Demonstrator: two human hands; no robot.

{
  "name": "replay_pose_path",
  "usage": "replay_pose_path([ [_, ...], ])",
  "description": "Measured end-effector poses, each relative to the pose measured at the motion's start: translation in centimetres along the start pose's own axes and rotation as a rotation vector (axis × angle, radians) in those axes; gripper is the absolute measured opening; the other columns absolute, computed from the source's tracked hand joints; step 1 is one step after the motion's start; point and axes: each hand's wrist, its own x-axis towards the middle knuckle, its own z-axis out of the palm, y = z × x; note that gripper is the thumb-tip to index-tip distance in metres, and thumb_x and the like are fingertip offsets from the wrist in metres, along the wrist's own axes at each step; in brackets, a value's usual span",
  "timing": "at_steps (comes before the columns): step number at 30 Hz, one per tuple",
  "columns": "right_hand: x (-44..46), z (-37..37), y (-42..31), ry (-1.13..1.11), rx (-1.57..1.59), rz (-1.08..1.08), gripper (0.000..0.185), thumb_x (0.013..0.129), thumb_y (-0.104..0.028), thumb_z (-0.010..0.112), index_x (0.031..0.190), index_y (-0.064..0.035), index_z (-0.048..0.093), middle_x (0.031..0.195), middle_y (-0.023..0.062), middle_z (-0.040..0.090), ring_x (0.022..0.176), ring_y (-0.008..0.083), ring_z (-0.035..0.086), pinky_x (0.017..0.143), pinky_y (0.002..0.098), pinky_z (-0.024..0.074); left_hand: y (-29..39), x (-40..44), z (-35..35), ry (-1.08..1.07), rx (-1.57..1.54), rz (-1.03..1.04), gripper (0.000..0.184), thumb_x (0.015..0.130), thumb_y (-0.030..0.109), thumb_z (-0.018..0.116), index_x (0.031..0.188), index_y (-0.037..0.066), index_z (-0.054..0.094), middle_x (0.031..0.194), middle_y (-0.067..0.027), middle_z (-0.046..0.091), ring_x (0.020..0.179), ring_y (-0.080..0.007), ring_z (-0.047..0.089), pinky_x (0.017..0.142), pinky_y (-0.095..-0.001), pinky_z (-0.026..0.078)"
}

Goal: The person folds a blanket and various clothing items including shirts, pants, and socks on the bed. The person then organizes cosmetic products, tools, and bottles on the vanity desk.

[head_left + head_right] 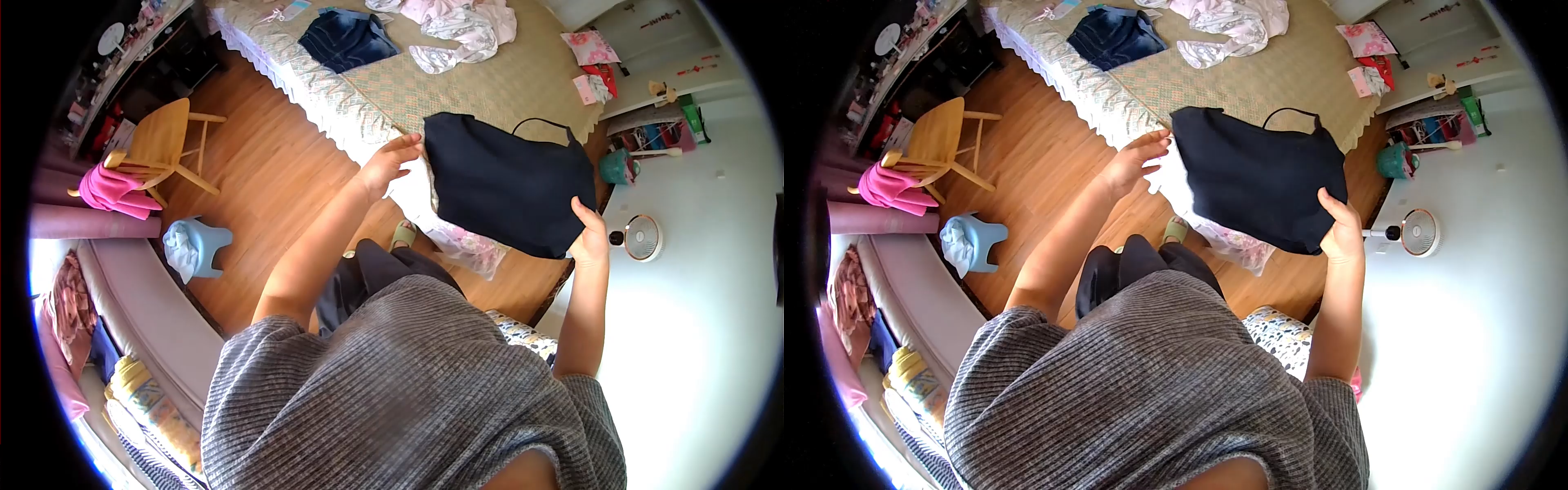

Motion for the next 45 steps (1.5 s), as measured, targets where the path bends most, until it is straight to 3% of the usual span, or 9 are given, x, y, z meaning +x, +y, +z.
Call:
replay_pose_path([
  [8, 0.0, 2.0, 2.0, 0.011, 0.003, 0.062, 0.046, 0.086, -0.009, 0.052, 0.127, 0.0058, 0.036, 0.127, 0.0172, 0.046, 0.116, 0.0274, 0.046, 0.098, 0.0401, 0.0375, 2.3, -2.4, 8.5, -0.093, 0.335, 0.688, 0.036, 0.07, 0.014, 0.074, 0.104, 0.012, 0.062, 0.094, 0.0019, 0.05, 0.086, -0.0113, 0.042, 0.075, -0.0231, 0.037],
  [21, -0.3, 3.1, 3.4, 0.006, -0.063, 0.1, 0.043, 0.084, -0.008, 0.057, 0.123, 0.0048, 0.043, 0.118, 0.0121, 0.053, 0.105, 0.0203, 0.053, 0.092, 0.0317, 0.0419, 2.6, -2.7, 10.7, -0.123, 0.369, 0.79, 0.039, 0.061, 0.018, 0.081, 0.096, 0.01, 0.065, 0.089, 0.0007, 0.043, 0.088, -0.0134, 0.042, 0.078, -0.0238, 0.035],
  [27, 0.2, 3.4, 3.8, -0.006, -0.037, 0.12, 0.043, 0.084, -0.009, 0.057, 0.122, 0.0048, 0.044, 0.117, 0.0117, 0.053, 0.104, 0.0201, 0.053, 0.091, 0.0312, 0.0418, 2.7, -3.0, 10.5, -0.1, 0.291, 0.684, 0.026, 0.066, 0.015, 0.078, 0.087, 0.008, 0.066, 0.085, 0.0003, 0.045, 0.085, -0.0127, 0.044, 0.079, -0.0238, 0.036],
  [32, 0.7, 3.2, 4.1, 0.0, 0.016, 0.165, 0.04, 0.084, -0.008, 0.056, 0.12, 0.0061, 0.046, 0.116, 0.0126, 0.054, 0.104, 0.0212, 0.054, 0.091, 0.0325, 0.0426, 1.6, -2.8, 9.3, -0.077, 0.12, 0.636, 0.012, 0.07, 0.01, 0.074, 0.07, 0.003, 0.064, 0.068, -0.0005, 0.05, 0.065, -0.0119, 0.047, 0.06, -0.0259, 0.039],
  [37, 0.6, 2.5, 3.7, 0.009, 0.11, 0.162, 0.038, 0.084, -0.006, 0.056, 0.119, 0.0064, 0.047, 0.116, 0.0135, 0.054, 0.105, 0.0225, 0.054, 0.092, 0.034, 0.0424, -7.1, -2.9, -2.6, 0.187, 0.317, 0.448, 0.006, 0.076, 0.009, 0.069, 0.08, 0.004, 0.066, 0.074, -0.0042, 0.06, 0.066, -0.0117, 0.055, 0.06, -0.0278, 0.045],
  [39, 0.4, 2.0, 3.9, 0.004, 0.107, 0.144, 0.039, 0.083, -0.006, 0.056, 0.119, 0.0065, 0.046, 0.117, 0.014, 0.054, 0.106, 0.0229, 0.054, 0.093, 0.0343, 0.042, -13.2, -4.6, -11.0, 0.438, 0.628, 0.234, 0.021, 0.083, 0.023, 0.061, 0.084, 0.003, 0.066, 0.075, -0.0097, 0.065, 0.067, -0.0163, 0.061, 0.065, -0.0297, 0.048],
  [40, 0.4, 1.8, 4.0, 0.001, 0.105, 0.133, 0.039, 0.083, -0.006, 0.056, 0.119, 0.0066, 0.046, 0.117, 0.0142, 0.054, 0.106, 0.0231, 0.053, 0.093, 0.0345, 0.0418, -11.2, -6.9, -12.3, 0.575, 0.895, -0.373, 0.031, 0.08, 0.033, 0.06, 0.082, 0.003, 0.067, 0.072, -0.0098, 0.065, 0.068, -0.0203, 0.063, 0.068, -0.0324, 0.049],
  [42, 0.3, 1.2, 4.4, -0.016, 0.094, 0.139, 0.04, 0.083, -0.005, 0.056, 0.12, 0.0065, 0.046, 0.117, 0.0145, 0.054, 0.107, 0.0235, 0.053, 0.094, 0.035, 0.0411, -13.2, -9.9, -16.4, 0.561, 0.979, -0.483, 0.041, 0.073, 0.039, 0.065, 0.097, 0.005, 0.064, 0.092, -0.0141, 0.065, 0.081, -0.0253, 0.062, 0.076, -0.0366, 0.047],
  [45, 0.2, 0.1, 5.2, -0.094, 0.064, 0.196, 0.049, 0.083, -0.005, 0.056, 0.127, 0.0051, 0.038, 0.126, 0.0151, 0.046, 0.116, 0.0271, 0.045, 0.1, 0.0391, 0.0346, -12.9, -12.5, -15.4, 0.522, 1.387, -0.174, 0.061, 0.069, 0.04, 0.07, 0.118, 0.006, 0.053, 0.118, -0.0179, 0.054, 0.107, -0.0279, 0.053, 0.09, -0.038, 0.04],
])
